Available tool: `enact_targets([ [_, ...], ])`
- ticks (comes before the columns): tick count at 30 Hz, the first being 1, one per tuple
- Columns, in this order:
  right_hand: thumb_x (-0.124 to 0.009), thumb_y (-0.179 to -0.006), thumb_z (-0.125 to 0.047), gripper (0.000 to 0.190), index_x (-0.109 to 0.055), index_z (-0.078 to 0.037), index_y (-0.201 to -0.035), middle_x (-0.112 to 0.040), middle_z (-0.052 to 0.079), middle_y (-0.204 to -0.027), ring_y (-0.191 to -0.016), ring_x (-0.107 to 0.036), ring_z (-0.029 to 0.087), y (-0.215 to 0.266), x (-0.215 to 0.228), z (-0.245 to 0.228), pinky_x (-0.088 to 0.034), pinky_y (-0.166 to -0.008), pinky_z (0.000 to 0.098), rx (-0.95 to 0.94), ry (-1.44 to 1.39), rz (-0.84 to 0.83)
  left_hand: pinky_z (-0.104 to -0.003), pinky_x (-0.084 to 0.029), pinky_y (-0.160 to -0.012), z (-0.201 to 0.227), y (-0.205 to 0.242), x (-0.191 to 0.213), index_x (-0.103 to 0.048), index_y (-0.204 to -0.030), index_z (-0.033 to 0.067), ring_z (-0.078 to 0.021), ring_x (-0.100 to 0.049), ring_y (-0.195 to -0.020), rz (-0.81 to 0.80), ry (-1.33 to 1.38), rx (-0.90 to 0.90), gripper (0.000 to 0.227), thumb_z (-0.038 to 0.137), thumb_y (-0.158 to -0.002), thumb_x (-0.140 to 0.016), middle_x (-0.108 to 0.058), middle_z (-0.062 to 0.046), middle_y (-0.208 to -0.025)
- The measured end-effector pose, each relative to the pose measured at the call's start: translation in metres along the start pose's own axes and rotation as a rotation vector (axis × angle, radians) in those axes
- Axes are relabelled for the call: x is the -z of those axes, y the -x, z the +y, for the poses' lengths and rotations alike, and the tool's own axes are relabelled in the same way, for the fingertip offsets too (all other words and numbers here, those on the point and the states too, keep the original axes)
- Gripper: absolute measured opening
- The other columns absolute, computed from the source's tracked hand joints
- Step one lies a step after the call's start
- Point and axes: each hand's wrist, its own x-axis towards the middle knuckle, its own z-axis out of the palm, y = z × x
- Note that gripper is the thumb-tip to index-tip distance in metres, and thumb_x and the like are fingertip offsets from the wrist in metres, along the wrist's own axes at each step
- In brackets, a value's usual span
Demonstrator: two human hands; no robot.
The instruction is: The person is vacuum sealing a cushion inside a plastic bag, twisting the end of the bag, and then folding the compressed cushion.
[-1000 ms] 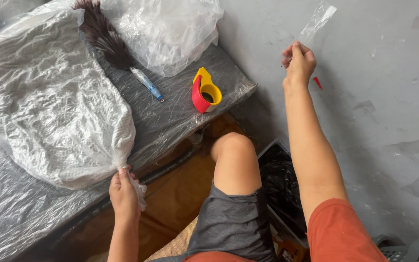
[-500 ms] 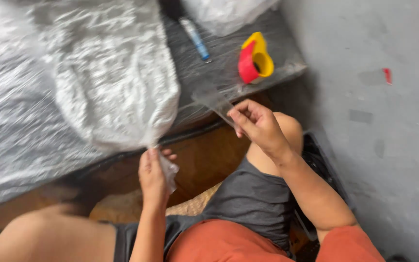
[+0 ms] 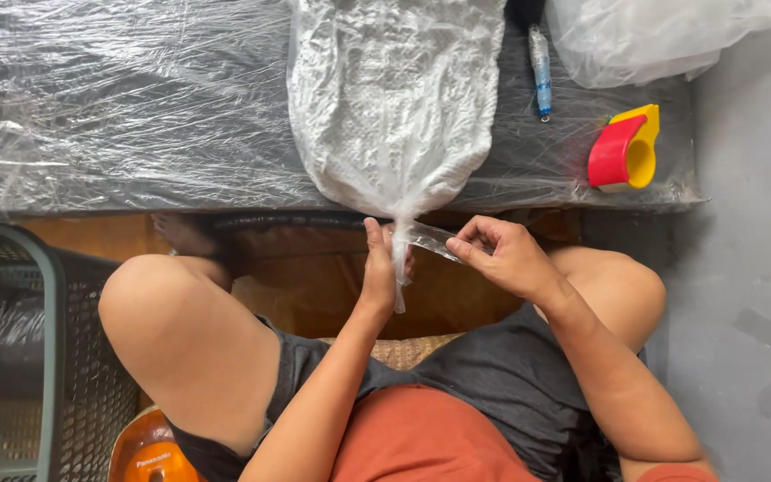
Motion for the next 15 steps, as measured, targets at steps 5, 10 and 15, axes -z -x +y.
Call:
enact_targets([
  [5, -0.073, -0.092, -0.022, 0.014, -0.077, -0.009, -0.091, -0.062, 0.004, -0.059, -0.059, -0.051, 0.013, -0.009, -0.001, -0.003, -0.045, -0.060, 0.0293, -0.058, 0.061, -0.063, -0.029, -0.048, -0.046, 0.024, 0.012, -0.005, -0.055, -0.080, 0.0116, -0.0152, -0.055, -0.052, 0.052, -0.230, -0.012, 0.061, 0.063, -0.105, -0.034, -0.050, -0.005, -0.060],
  [10, -0.072, -0.093, -0.024, 0.017, -0.078, -0.008, -0.096, -0.066, 0.007, -0.063, -0.062, -0.055, 0.016, -0.015, 0.001, 0.000, -0.047, -0.063, 0.0321, -0.079, 0.136, -0.077, -0.037, -0.053, -0.055, -0.011, -0.012, 0.007, -0.059, -0.082, 0.0114, -0.0221, -0.061, -0.054, 0.123, -0.449, 0.011, 0.056, 0.057, -0.106, -0.039, -0.057, -0.007, -0.057],
  [15, -0.067, -0.097, -0.031, 0.027, -0.077, -0.009, -0.109, -0.071, 0.011, -0.075, -0.076, -0.063, 0.019, -0.015, 0.014, -0.004, -0.052, -0.073, 0.0373, -0.100, 0.200, -0.136, -0.040, -0.058, -0.067, -0.014, -0.018, 0.010, -0.064, -0.088, 0.0129, -0.0256, -0.070, -0.065, 0.135, -0.522, 0.071, 0.056, 0.060, -0.105, -0.039, -0.064, -0.008, -0.060],
])
